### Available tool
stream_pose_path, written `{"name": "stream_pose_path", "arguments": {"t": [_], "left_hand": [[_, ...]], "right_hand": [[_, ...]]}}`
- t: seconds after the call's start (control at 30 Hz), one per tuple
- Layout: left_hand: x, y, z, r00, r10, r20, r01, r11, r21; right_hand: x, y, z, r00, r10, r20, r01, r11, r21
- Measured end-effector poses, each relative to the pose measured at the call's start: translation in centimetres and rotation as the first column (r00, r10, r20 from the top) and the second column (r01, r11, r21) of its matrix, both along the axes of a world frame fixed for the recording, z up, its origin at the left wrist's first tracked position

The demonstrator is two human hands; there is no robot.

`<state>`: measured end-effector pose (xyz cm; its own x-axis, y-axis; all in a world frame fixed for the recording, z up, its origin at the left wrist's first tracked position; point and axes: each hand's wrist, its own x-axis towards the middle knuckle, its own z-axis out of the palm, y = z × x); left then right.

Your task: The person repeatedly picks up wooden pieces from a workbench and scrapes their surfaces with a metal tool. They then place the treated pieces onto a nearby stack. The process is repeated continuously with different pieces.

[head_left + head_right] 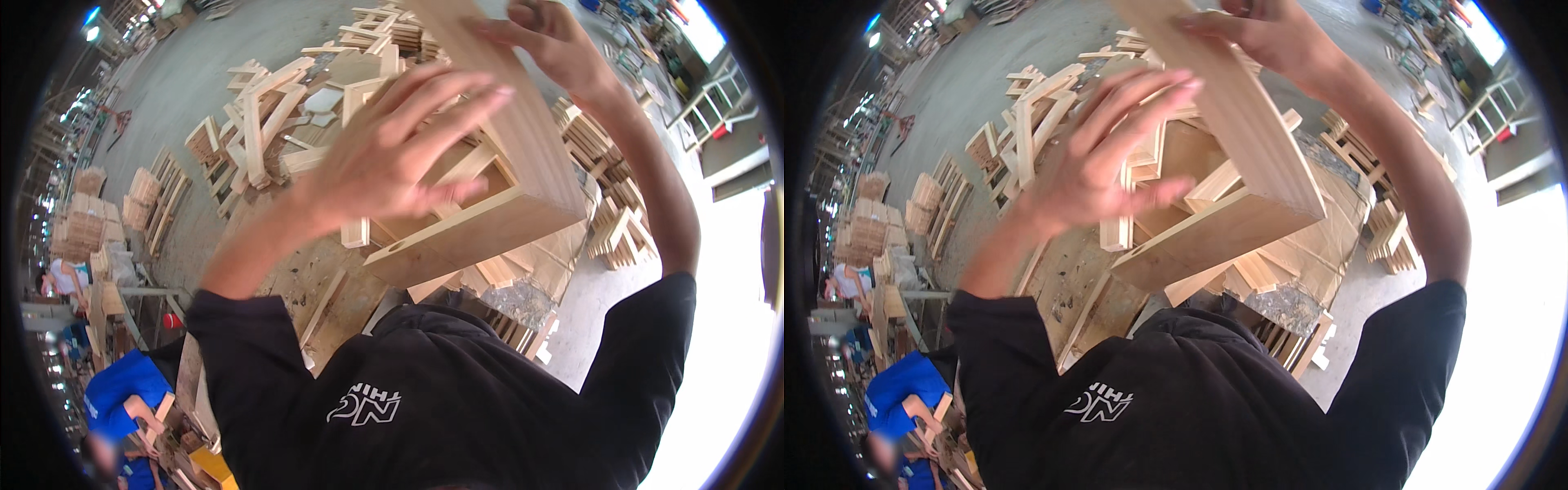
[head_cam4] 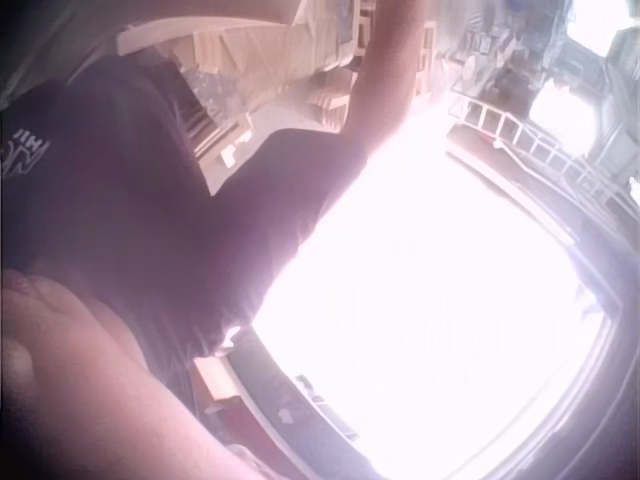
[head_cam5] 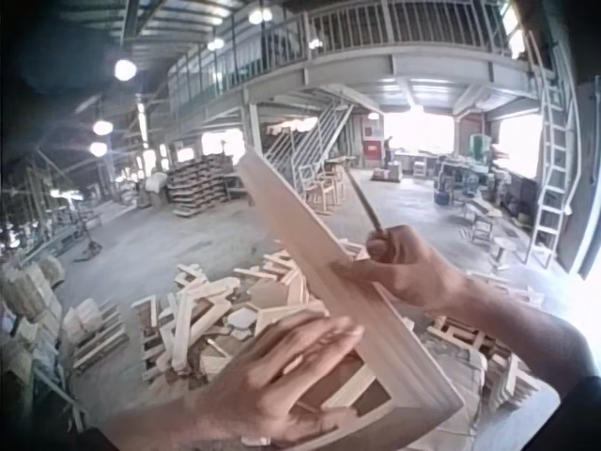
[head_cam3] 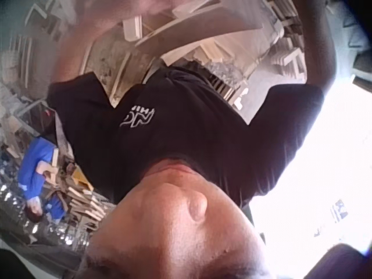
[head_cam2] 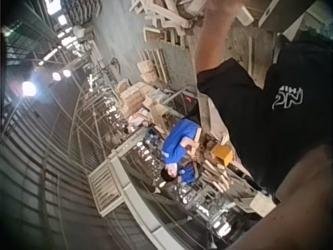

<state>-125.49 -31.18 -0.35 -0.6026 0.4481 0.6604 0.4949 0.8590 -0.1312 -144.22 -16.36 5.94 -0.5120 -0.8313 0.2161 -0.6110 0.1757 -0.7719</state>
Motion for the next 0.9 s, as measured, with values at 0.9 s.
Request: {"name": "stream_pose_path", "arguments": {"t": [0.9], "left_hand": [[-2.2, -25.2, -23.9, 0.727, 0.254, 0.638, -0.492, 0.84, 0.226]], "right_hand": [[-1.7, 5.6, -24.7, 0.324, 0.185, 0.928, 0.71, 0.6, -0.367]]}}
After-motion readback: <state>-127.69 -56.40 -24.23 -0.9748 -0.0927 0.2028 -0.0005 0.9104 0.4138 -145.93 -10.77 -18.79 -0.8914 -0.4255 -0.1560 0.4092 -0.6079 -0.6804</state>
